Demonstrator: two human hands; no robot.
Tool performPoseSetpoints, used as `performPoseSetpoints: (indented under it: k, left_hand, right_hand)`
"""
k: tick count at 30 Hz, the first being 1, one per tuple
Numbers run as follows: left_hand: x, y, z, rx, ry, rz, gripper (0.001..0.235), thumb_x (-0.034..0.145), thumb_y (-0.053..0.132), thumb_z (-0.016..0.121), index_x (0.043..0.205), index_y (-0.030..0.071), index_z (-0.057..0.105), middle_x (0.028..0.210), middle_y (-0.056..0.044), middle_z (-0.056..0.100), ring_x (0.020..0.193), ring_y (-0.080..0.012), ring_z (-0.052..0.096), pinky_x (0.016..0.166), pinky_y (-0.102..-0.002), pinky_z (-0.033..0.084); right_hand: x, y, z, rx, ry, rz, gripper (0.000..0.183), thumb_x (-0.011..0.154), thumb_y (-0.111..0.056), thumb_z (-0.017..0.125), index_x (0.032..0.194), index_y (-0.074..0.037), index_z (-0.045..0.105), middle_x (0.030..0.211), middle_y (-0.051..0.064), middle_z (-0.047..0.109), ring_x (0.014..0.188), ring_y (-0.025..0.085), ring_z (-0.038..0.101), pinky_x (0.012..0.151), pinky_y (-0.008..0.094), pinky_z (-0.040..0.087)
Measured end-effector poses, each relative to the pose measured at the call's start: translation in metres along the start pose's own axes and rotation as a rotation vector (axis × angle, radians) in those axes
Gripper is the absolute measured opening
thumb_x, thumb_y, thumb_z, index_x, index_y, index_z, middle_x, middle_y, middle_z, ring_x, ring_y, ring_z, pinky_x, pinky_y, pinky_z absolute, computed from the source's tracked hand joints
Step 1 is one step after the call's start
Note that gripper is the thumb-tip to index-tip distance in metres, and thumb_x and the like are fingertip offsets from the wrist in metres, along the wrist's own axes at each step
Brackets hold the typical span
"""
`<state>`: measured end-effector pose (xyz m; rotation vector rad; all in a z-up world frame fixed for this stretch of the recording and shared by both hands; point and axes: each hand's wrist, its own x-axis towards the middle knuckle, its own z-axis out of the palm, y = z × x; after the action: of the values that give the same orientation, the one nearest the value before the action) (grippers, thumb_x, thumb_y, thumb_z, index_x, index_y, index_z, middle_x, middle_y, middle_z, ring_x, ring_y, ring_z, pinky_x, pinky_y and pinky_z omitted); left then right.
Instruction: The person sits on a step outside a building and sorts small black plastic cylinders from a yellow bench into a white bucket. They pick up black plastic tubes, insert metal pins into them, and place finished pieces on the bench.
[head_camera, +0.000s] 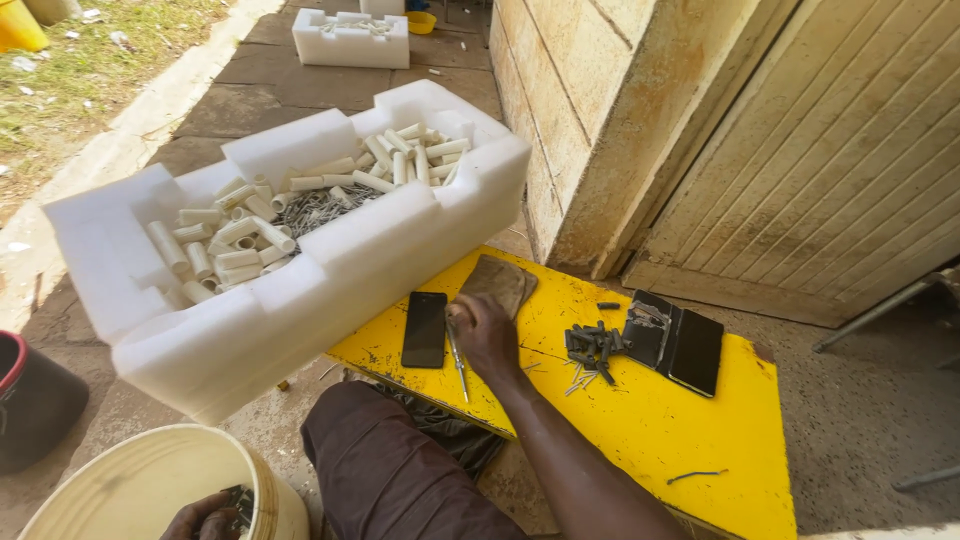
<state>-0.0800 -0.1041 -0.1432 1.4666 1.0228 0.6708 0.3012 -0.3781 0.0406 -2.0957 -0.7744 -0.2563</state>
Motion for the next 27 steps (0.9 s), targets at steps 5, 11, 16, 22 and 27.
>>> performPoseSetpoints:
  k: [5,11,16,22,27]
  left_hand:
    - [0.013,0.004,-0.008,0.156,-0.045,-0.115,0.034,0.102,0.011,0.063,0.129,0.001,0.081,0.098,-0.018,0.084,0.080,-0.0369,0.078,0.083,-0.038,0.060]
    - [0.020,0.012,0.005,0.149,-0.131,-0.181,0.038,0.107,0.010,0.062,0.141,-0.005,0.073,0.111,-0.026,0.082,0.085,-0.0389,0.075,0.088,-0.041,0.060]
    - [-0.019,0.081,0.015,0.244,-0.018,-0.234,0.030,0.104,0.013,0.067,0.129,0.004,0.080,0.105,-0.016,0.084,0.083,-0.0316,0.078,0.085,-0.038,0.060]
    - [-0.048,0.144,0.009,0.425,0.024,-0.237,0.030,0.100,0.022,0.067,0.122,0.017,0.086,0.103,-0.007,0.087,0.092,-0.0233,0.081,0.095,-0.036,0.060]
    - [-0.055,0.153,0.007,0.490,-0.044,-0.252,0.032,0.100,0.023,0.064,0.124,0.018,0.084,0.100,-0.010,0.087,0.093,-0.0228,0.080,0.088,-0.040,0.060]
  right_hand:
    - [0.002,0.010,-0.033,-0.337,-0.004,0.328,0.052,0.099,-0.046,0.059,0.138,-0.013,0.066,0.144,0.016,0.060,0.125,0.037,0.059,0.097,0.055,0.048]
    - [0.020,0.040,-0.008,-0.386,-0.271,0.374,0.060,0.097,-0.042,0.048,0.147,-0.011,0.054,0.161,0.017,0.041,0.129,0.050,0.047,0.105,0.062,0.041]
    - [0.008,-0.025,-0.056,-0.294,-0.313,0.265,0.043,0.095,-0.040,0.058,0.125,-0.011,0.067,0.134,0.018,0.060,0.114,0.041,0.063,0.086,0.059,0.054]
    - [-0.156,0.023,-0.057,-0.527,-0.346,-0.371,0.051,0.106,-0.036,0.061,0.150,-0.011,0.055,0.160,0.016,0.049,0.148,0.040,0.042,0.116,0.062,0.031]
    - [-0.163,0.033,-0.052,-0.584,-0.335,-0.315,0.055,0.115,-0.034,0.039,0.164,-0.009,0.040,0.172,0.012,0.036,0.160,0.037,0.027,0.129,0.056,0.021]
